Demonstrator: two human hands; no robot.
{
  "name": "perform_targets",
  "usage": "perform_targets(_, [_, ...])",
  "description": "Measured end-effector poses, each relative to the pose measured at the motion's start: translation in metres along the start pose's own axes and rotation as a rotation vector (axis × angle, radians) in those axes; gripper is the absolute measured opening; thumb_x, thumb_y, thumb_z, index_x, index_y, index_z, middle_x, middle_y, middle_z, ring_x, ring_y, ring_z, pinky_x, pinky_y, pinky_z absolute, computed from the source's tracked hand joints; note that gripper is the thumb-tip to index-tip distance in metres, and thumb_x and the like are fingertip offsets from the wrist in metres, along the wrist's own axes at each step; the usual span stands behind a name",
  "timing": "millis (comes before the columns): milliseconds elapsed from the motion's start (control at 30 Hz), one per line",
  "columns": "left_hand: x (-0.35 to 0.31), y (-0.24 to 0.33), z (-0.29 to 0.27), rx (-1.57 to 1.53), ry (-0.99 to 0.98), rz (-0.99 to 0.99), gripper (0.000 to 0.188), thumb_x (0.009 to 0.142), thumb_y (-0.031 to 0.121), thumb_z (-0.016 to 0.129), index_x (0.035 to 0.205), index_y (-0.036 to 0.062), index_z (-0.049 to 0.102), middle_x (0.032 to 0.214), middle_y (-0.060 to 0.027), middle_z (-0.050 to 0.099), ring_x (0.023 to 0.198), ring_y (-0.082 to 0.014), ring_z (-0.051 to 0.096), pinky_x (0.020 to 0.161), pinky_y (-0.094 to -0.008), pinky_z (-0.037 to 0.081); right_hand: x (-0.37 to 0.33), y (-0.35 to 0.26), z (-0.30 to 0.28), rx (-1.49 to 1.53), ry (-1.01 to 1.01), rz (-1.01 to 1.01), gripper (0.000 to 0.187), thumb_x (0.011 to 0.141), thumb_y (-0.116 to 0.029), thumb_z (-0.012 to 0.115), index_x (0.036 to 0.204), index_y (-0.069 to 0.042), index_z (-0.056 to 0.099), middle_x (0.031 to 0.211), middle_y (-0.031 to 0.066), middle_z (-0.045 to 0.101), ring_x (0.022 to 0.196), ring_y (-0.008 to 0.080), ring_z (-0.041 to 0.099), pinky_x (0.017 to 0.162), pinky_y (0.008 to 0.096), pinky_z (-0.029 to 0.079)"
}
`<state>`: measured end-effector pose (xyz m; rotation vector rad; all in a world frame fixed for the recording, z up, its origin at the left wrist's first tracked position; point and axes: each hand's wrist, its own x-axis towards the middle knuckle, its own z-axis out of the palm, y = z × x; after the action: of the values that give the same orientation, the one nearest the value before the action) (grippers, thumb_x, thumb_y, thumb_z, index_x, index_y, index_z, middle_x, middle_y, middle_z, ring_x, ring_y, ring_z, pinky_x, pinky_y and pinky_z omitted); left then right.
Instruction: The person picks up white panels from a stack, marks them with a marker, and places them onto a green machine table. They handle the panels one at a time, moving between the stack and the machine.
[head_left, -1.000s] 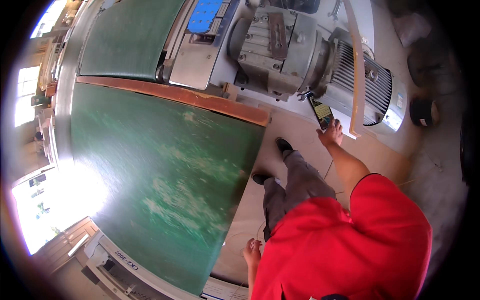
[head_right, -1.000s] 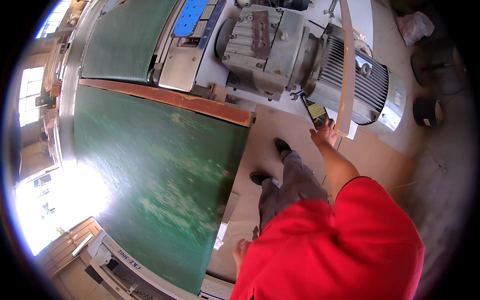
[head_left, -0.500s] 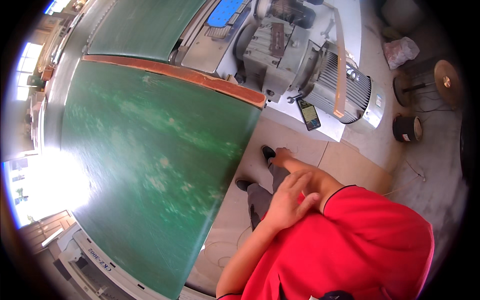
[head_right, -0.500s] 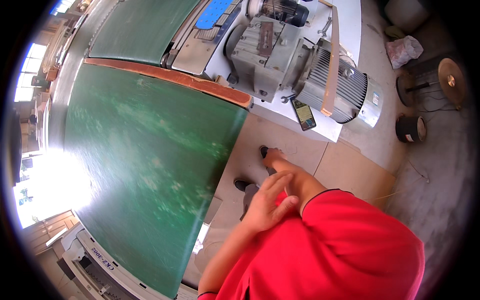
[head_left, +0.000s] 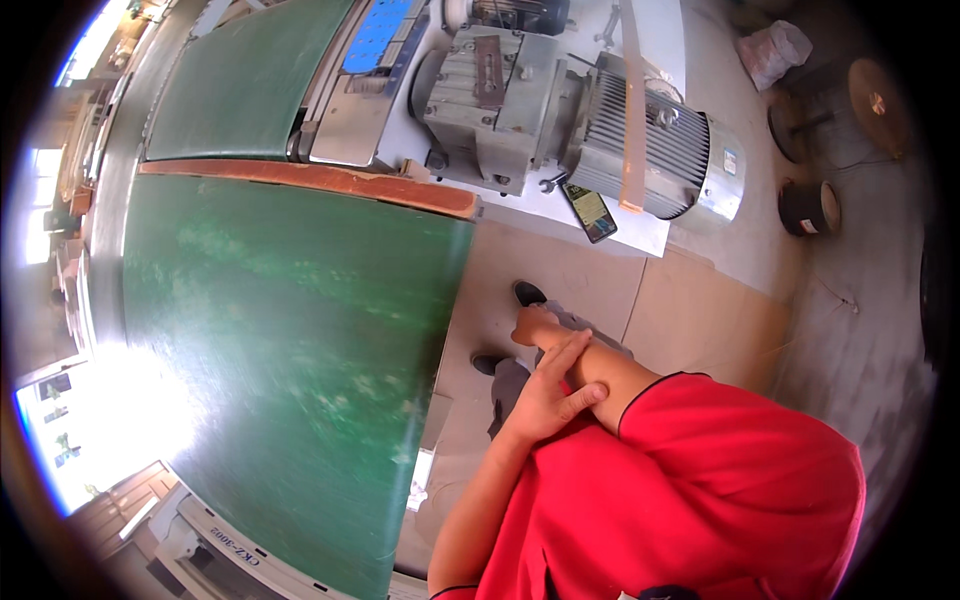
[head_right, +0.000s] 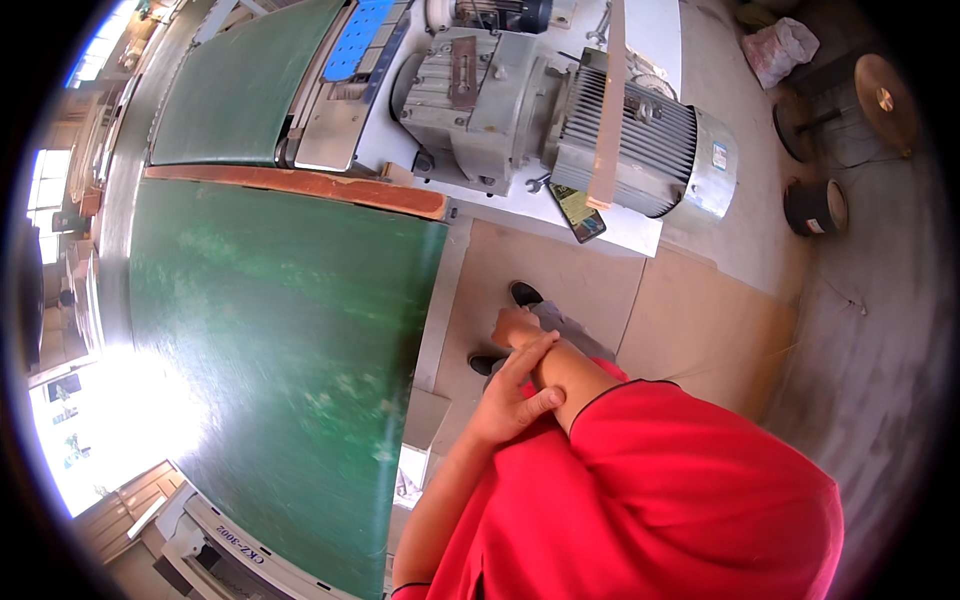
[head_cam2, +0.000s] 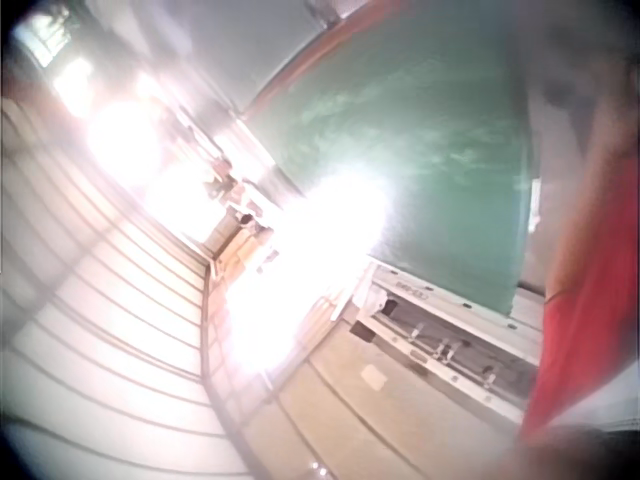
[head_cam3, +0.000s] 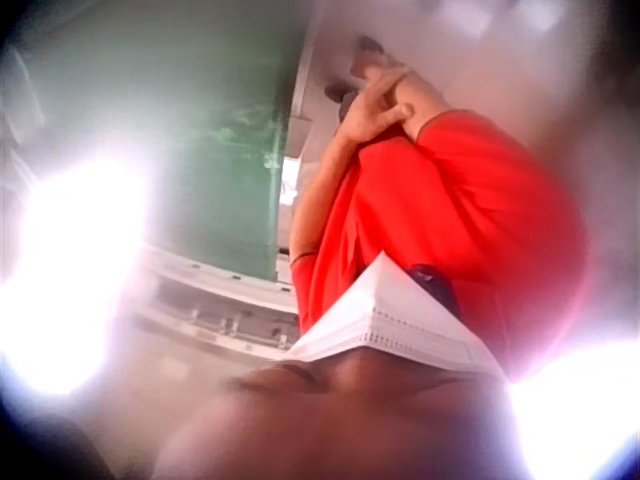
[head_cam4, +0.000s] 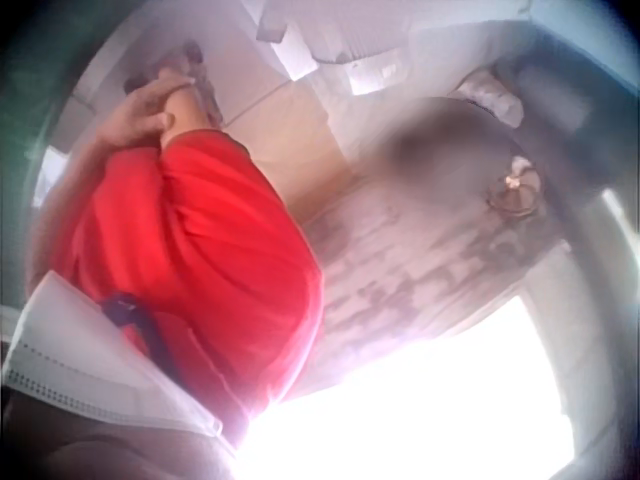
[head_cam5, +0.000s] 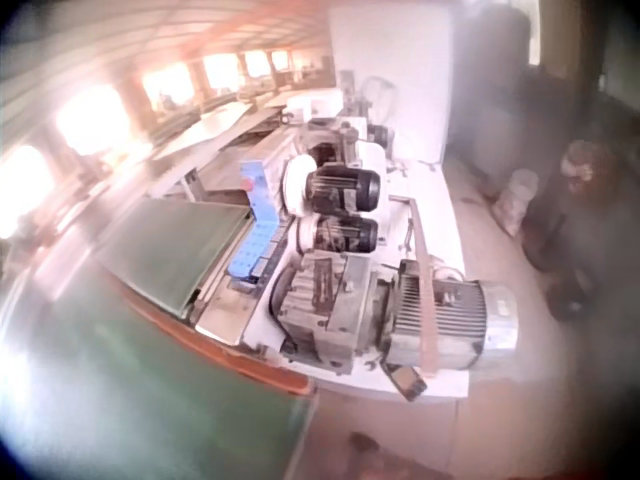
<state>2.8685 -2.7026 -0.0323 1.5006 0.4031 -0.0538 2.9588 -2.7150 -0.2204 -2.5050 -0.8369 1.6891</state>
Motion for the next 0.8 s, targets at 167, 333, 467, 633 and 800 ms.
perform_targets(167, [0.014, -0.005, 0.002, 0.03, -0.032, 0.03, 0.08, 0.081, 0.047, 0.073, 0.141, 0.0021, 0.044, 0.139, -0.0187, 0.049, 0.132, -0.0304, 0.043, 0.111, -0.0373, 0.031, 0.017, 0.012, 0.001, 0.018, -0.03, -0.024, 0.043, 0.08, -0.023, 0.06, 0.116, 0.0, 0.065, 0.133, 0.0216, 0.055, 0.125, 0.0357, 0.052, 0.102, 0.0412, 0.045])
perform_targets(333, [0.026, -0.002, 0.001, 0.015, -0.067, 0.008, 0.077, 0.082, 0.044, 0.074, 0.14, 0.0021, 0.045, 0.14, -0.0172, 0.049, 0.134, -0.0292, 0.042, 0.111, -0.0366, 0.031, 0.026, 0.02, 0.0, 0.036, -0.02, -0.053, 0.044, 0.079, -0.022, 0.06, 0.118, -0.003, 0.064, 0.134, 0.0215, 0.053, 0.127, 0.0357, 0.05, 0.103, 0.0415, 0.044])
perform_targets(467, [0.034, 0.0, 0.002, 0.021, -0.082, 0.014, 0.075, 0.082, 0.04, 0.074, 0.139, 0.0014, 0.046, 0.141, -0.0131, 0.05, 0.135, -0.0272, 0.042, 0.112, -0.0363, 0.03, 0.029, 0.022, -0.007, 0.034, -0.015, -0.044, 0.046, 0.079, -0.021, 0.059, 0.121, -0.003, 0.062, 0.135, 0.0207, 0.052, 0.128, 0.0356, 0.047, 0.104, 0.0424, 0.043])
perform_targets(633, [0.041, 0.002, 0.002, 0.024, -0.084, 0.029, 0.071, 0.084, 0.036, 0.074, 0.139, 0.0003, 0.046, 0.142, -0.0107, 0.05, 0.135, -0.0261, 0.041, 0.113, -0.0363, 0.029, 0.034, 0.024, -0.011, 0.022, -0.005, -0.057, 0.045, 0.08, -0.02, 0.058, 0.121, -0.004, 0.062, 0.135, 0.0201, 0.052, 0.127, 0.0353, 0.048, 0.103, 0.0424, 0.043])
perform_targets(800, [0.044, 0.005, 0.0, -0.021, -0.075, 0.03, 0.063, 0.087, 0.026, 0.072, 0.138, 0.0, 0.046, 0.142, -0.0105, 0.05, 0.135, -0.0254, 0.041, 0.113, -0.0368, 0.029, 0.036, 0.022, -0.017, 0.006, -0.002, -0.069, 0.044, 0.08, -0.021, 0.059, 0.12, -0.003, 0.063, 0.133, 0.0206, 0.054, 0.126, 0.0359, 0.049, 0.102, 0.0419, 0.044])
